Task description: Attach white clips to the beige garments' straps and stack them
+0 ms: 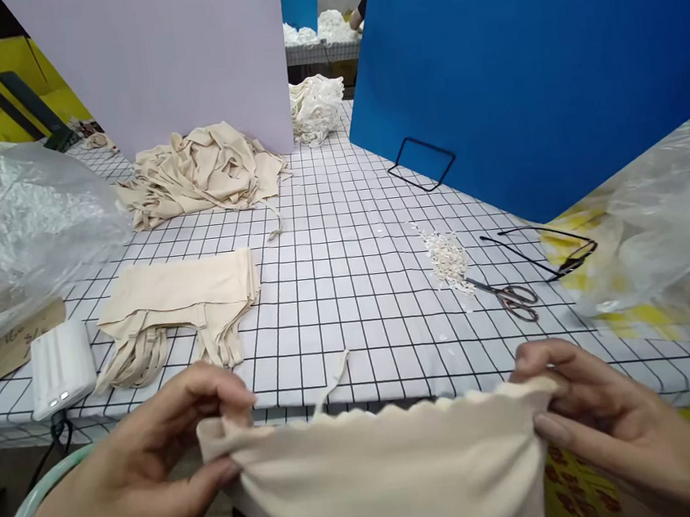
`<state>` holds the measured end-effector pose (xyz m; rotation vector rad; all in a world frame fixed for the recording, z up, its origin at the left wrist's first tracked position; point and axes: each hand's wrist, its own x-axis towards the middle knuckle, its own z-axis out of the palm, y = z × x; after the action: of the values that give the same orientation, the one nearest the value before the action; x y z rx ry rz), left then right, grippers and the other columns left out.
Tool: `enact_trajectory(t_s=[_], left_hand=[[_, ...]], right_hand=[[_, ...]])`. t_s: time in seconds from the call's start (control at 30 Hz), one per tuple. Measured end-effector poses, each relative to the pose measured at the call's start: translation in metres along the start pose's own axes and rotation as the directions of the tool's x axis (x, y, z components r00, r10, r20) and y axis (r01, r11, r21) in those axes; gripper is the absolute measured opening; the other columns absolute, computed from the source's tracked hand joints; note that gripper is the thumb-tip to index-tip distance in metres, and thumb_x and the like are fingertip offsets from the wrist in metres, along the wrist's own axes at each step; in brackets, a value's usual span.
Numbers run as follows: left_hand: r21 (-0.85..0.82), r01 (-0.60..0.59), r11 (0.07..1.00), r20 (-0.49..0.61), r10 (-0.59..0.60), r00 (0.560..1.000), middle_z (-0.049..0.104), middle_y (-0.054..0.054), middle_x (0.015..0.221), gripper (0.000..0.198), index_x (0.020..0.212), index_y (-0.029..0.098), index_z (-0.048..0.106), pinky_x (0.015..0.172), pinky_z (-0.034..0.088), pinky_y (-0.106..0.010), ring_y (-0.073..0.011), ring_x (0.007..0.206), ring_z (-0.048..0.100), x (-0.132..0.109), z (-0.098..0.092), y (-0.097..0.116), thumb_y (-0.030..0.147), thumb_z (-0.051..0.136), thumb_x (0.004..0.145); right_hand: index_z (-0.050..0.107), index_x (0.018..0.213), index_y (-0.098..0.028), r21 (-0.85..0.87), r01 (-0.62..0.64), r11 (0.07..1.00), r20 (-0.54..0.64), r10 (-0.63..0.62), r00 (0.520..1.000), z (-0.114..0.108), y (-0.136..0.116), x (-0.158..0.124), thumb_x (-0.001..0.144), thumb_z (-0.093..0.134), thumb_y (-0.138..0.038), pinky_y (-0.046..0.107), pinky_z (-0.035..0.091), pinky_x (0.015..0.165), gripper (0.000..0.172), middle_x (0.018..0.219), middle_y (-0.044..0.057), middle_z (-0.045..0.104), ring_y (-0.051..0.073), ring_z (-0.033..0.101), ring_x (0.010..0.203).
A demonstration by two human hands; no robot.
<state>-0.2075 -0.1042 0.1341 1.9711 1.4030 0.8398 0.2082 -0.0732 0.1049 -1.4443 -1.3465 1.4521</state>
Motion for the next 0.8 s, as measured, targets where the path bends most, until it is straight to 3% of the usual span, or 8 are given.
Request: enact_trajectory(t_s=[0.17,0.23,0.3,0.4,0.47,0.57,0.7,0.8], left_hand=[[-0.255,0.103,0.961,0.136,-0.070,0.988,0.065,-0.006,0.091,0.038,0.122,0.027,0.054,0.055,0.058,-0.025,-0.0158,0.069,0.065,0.061,0.018,-0.014,0.024,0.063,0.085],[-0.229,0.147,0.962,0.128,-0.120,0.984,0.064,-0.007,0.096,0.039,0.121,0.022,0.052,0.064,0.060,-0.030,-0.0182,0.080,0.066,0.090,0.029,-0.029,0.027,0.062,0.084],[-0.049,0.198,0.979,0.029,-0.197,0.980,0.062,-0.008,0.099,0.043,0.123,0.018,0.051,0.076,0.060,-0.038,-0.0201,0.087,0.065,0.108,0.039,-0.046,0.025,0.061,0.083],[0.270,0.184,0.945,-0.038,-0.181,0.983,0.060,-0.012,0.113,0.045,0.128,0.016,0.051,0.094,0.053,-0.049,-0.0264,0.106,0.061,0.110,0.051,-0.063,0.025,0.058,0.084],[0.352,0.089,0.932,-0.008,-0.092,0.996,0.059,-0.013,0.119,0.040,0.126,0.017,0.052,0.100,0.048,-0.053,-0.0292,0.116,0.056,0.101,0.062,-0.063,0.026,0.055,0.087],[0.292,-0.105,0.951,0.008,0.107,0.994,0.060,-0.013,0.119,0.029,0.120,0.018,0.056,0.102,0.048,-0.052,-0.0282,0.117,0.055,0.089,0.094,-0.049,0.022,0.052,0.091],[0.006,-0.405,0.914,0.103,0.402,0.910,0.061,-0.012,0.113,0.025,0.115,0.017,0.058,0.095,0.054,-0.043,-0.0227,0.110,0.058,0.088,0.166,-0.024,0.013,0.049,0.092],[-0.103,-0.474,0.874,0.167,0.485,0.858,0.063,-0.012,0.109,0.023,0.110,0.016,0.060,0.090,0.056,-0.038,-0.0214,0.105,0.060,0.090,0.208,-0.016,0.009,0.049,0.091]], right_hand=[[0.055,0.108,-0.029,0.032,0.054,0.998,0.002,-0.055,0.999,0.005,-0.004,0.059,0.070,0.078,-0.050,0.033,0.054,0.058,0.049,0.083,0.006,0.071,0.023,0.066,0.072],[0.055,0.115,-0.027,0.007,0.102,0.995,-0.059,-0.101,0.993,0.006,-0.005,0.092,0.070,0.078,-0.048,0.036,0.056,0.069,0.056,0.092,0.007,0.071,0.024,0.067,0.083],[0.055,0.121,-0.024,-0.120,0.110,0.987,-0.231,-0.135,0.963,0.003,-0.003,0.109,0.070,0.078,-0.047,0.041,0.055,0.080,0.061,0.102,0.009,0.070,0.026,0.066,0.094],[0.062,0.118,-0.023,-0.264,0.028,0.964,-0.326,-0.116,0.938,-0.005,0.009,0.089,0.076,0.073,-0.049,0.045,0.053,0.090,0.050,0.111,0.011,0.070,0.027,0.064,0.102],[0.068,0.107,-0.023,-0.252,-0.057,0.966,-0.154,0.018,0.988,-0.003,0.026,0.053,0.082,0.068,-0.052,0.044,0.054,0.088,0.039,0.105,0.010,0.072,0.027,0.067,0.098],[0.073,0.095,-0.023,-0.258,-0.167,0.951,0.102,0.199,0.975,0.021,0.063,0.004,0.084,0.065,-0.053,0.044,0.054,0.089,0.034,0.100,0.009,0.074,0.028,0.068,0.097],[0.070,0.104,-0.020,-0.039,-0.154,0.987,-0.209,0.143,0.967,0.077,0.115,-0.006,0.074,0.072,-0.059,0.043,0.048,0.098,0.048,0.116,0.011,0.070,0.029,0.063,0.110],[0.068,0.092,-0.018,0.177,-0.118,0.977,-0.251,0.161,0.955,0.100,0.131,0.003,0.074,0.070,-0.061,0.040,0.051,0.089,0.047,0.099,0.009,0.072,0.026,0.066,0.096]])
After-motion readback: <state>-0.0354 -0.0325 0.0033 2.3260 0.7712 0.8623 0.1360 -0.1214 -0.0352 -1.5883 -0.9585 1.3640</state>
